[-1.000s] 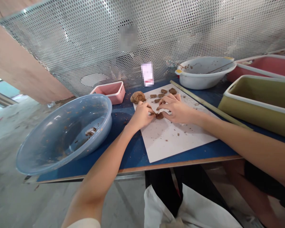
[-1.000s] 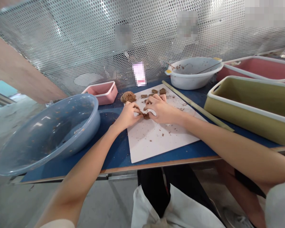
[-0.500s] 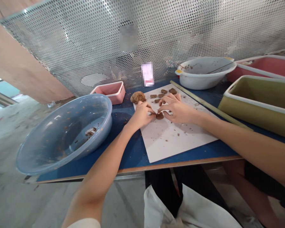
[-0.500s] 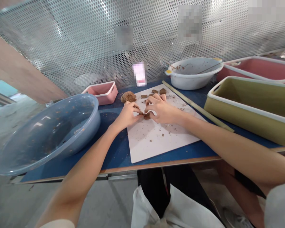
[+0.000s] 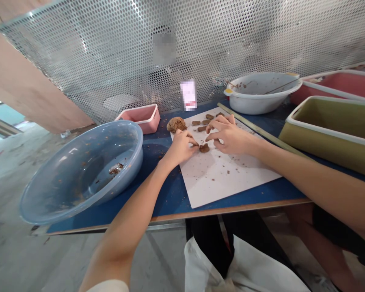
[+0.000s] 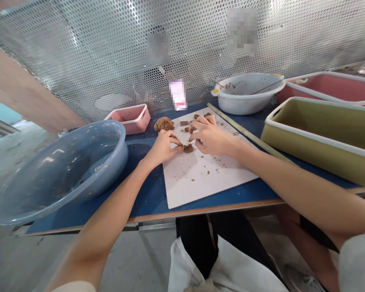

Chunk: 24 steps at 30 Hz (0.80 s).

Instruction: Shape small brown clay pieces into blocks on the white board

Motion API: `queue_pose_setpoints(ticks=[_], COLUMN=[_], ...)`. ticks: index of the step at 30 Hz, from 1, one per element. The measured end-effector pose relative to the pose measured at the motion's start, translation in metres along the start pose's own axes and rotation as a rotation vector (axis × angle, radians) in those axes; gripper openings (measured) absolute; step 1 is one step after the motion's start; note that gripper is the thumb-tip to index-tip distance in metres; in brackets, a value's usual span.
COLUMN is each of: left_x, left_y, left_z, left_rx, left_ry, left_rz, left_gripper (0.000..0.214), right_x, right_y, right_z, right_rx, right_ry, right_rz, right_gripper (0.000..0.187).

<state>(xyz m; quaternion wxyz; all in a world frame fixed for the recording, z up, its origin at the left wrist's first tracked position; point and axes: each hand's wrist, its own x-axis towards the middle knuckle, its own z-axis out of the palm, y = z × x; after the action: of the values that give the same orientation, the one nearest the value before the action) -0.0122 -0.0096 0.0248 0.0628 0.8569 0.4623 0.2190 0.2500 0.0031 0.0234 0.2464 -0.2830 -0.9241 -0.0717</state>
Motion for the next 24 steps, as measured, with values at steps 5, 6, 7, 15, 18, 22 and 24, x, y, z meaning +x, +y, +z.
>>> queue_pose_setpoints(ticks=[5, 6, 7, 15, 18, 22, 24], left_x=[-0.0007, -0.0006, -0.0005, 0.0003, 0.0001, 0.0, -0.0001], left_y=[0.0021, 0.0025, 0.0028, 0.0019, 0.0009, -0.0004, -0.0007], left_z=[-0.0016, -0.0017, -0.0018, -0.0008, -0.0001, 0.0007, 0.0006], left_rx=[0.001, 0.002, 0.002, -0.011, -0.005, 0.007, 0.012], left_ry=[0.0, -0.002, -0.002, -0.006, -0.007, 0.0, 0.003], left_rz=[-0.003, -0.007, -0.012, -0.008, -0.006, 0.001, 0.005], left_gripper=[0.007, 0.007, 0.007, 0.007, 0.008, 0.008, 0.008], right_x=[0.0006, 0.0006, 0.0006, 0.0, -0.0002, -0.0005, -0.0004], right_y=[0.004, 0.0043, 0.0045, 0.0059, 0.0057, 0.0047, 0.0046], right_z=[-0.0035, -0.0034, -0.0031, 0.0011, 0.0019, 0.0016, 0.0009], right_rx=[0.071, 0.079, 0.083, 0.09, 0.095, 0.078, 0.067], right_ry=[-0.01, -0.009, -0.012, -0.002, 0.003, 0.01, 0.001], right_rz=[-0.018, -0.027, -0.036, -0.063, -0.068, -0.035, -0.013], right_gripper=[0.049, 0.049, 0.05, 0.051, 0.049, 0.045, 0.043])
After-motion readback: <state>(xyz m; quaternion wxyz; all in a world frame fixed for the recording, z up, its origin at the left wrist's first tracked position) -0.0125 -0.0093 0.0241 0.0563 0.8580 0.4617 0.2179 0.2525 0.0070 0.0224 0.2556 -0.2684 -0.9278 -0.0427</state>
